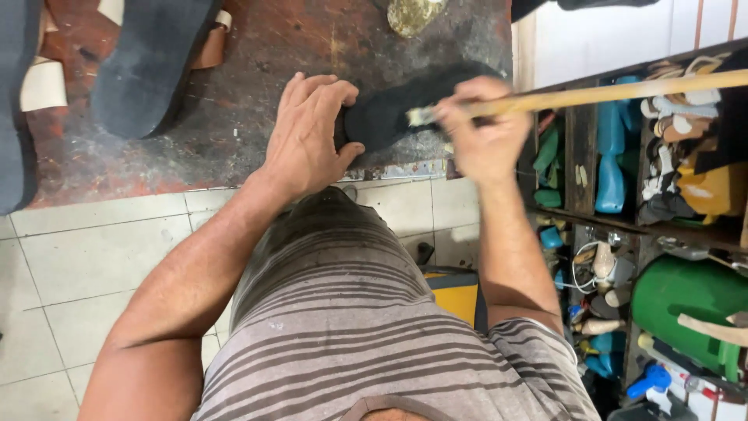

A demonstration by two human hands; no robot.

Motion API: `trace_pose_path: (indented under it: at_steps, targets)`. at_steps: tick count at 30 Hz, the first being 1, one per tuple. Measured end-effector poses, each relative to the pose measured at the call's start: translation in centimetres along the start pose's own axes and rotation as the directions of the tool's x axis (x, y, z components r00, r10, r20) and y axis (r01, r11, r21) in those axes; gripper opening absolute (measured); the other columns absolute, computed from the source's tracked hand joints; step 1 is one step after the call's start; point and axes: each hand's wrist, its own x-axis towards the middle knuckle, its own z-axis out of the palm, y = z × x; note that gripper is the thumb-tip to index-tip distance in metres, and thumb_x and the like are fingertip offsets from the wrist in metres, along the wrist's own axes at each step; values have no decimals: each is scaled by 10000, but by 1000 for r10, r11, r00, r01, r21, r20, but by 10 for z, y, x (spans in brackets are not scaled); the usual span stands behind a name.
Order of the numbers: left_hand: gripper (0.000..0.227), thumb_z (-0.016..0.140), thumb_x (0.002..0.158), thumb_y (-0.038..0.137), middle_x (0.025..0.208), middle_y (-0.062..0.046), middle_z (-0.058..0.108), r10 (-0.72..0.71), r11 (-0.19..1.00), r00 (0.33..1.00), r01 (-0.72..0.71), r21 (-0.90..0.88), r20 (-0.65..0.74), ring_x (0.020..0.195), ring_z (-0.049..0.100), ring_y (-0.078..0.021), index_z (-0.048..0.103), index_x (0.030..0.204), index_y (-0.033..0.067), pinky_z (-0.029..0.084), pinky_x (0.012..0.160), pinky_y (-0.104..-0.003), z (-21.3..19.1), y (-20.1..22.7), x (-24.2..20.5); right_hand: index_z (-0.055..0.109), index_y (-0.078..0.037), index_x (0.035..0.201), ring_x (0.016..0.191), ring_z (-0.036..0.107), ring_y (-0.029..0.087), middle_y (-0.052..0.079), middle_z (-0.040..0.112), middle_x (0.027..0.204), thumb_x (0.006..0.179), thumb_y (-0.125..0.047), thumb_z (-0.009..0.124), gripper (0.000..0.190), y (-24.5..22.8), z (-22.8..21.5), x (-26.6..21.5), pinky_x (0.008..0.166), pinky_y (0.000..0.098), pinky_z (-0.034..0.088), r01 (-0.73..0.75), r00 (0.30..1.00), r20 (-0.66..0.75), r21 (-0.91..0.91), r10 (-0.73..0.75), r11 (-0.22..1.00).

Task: The person applies glue to the bottom of a black shoe sole using a brush. They repeatedly dip the brush into a container of glue and spread it evenly across the sole's surface. The person holds the sole in their left hand while applying the glue with their right hand.

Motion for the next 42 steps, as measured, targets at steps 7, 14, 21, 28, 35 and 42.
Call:
trace_pose_path:
  at_steps: [7, 14, 21, 28, 35, 42]
  targets:
    - [1290, 1091, 571, 407, 1390, -223, 437, -266, 944, 945, 295, -146, 187, 1240, 499, -440, 284, 1527, 94, 419, 1032, -552, -35, 24, 29, 629, 94, 1062, 724, 537, 260, 153, 448, 1120, 1002, -109, 511, 242, -14, -45, 91, 701, 399, 662, -57, 997, 66, 132, 48, 990]
    - [1102, 1006, 792, 309, 1539, -291, 427, -153, 982, 988, 156, -105, 29, 1393, 444, -462, 263, 1544, -1, 408, 1147, -551, -3, 11, 118, 666, 49, 1030, 777, 775, 270, 185, 647, 964, 1058, 50, 535, 134, -14, -27, 140, 625, 312, 657, -172, 942, 275, -92, 192, 981]
    - [946, 948, 792, 156, 1317, -217, 672, -41, 989, 990, 20, -148, -135, 1118, 639, -462, 278, 1459, 113, 482, 844, -593, 63, -43, 154, 689, -75, 988, 712, 580, 180, 51, 648, 920, 1008, -79, 805, 118, 12, -7, 147, 632, 372, 463, 3, 915, 360, -458, 182, 889]
    - [908, 955, 847, 170, 1364, -178, 671, -50, 980, 994, 30, -196, -98, 1246, 621, -440, 265, 1437, 171, 416, 937, -636, 56, -43, 147, 765, 2, 976, 768, 662, 179, 104, 719, 867, 1016, 197, 748, 199, 13, -39, 154, 756, 319, 571, 92, 984, 169, -221, -55, 971]
    - [893, 975, 810, 175, 1353, -193, 686, -49, 983, 993, 29, -183, -108, 1226, 643, -433, 303, 1395, 117, 455, 988, -609, 48, -36, 148, 677, -61, 901, 705, 674, 234, 142, 691, 874, 1056, 48, 617, 199, 39, -43, 122, 530, 316, 612, -297, 915, -65, 559, 398, 774]
    - [899, 963, 778, 152, 1361, -199, 670, 39, 988, 983, -65, -143, -181, 1254, 632, -463, 342, 1428, 131, 529, 967, -640, 61, -56, 155, 641, -148, 952, 573, 570, 128, 71, 598, 849, 1020, -281, 674, 153, 60, -61, 83, 499, 216, 508, -260, 871, 26, 872, 491, 415]
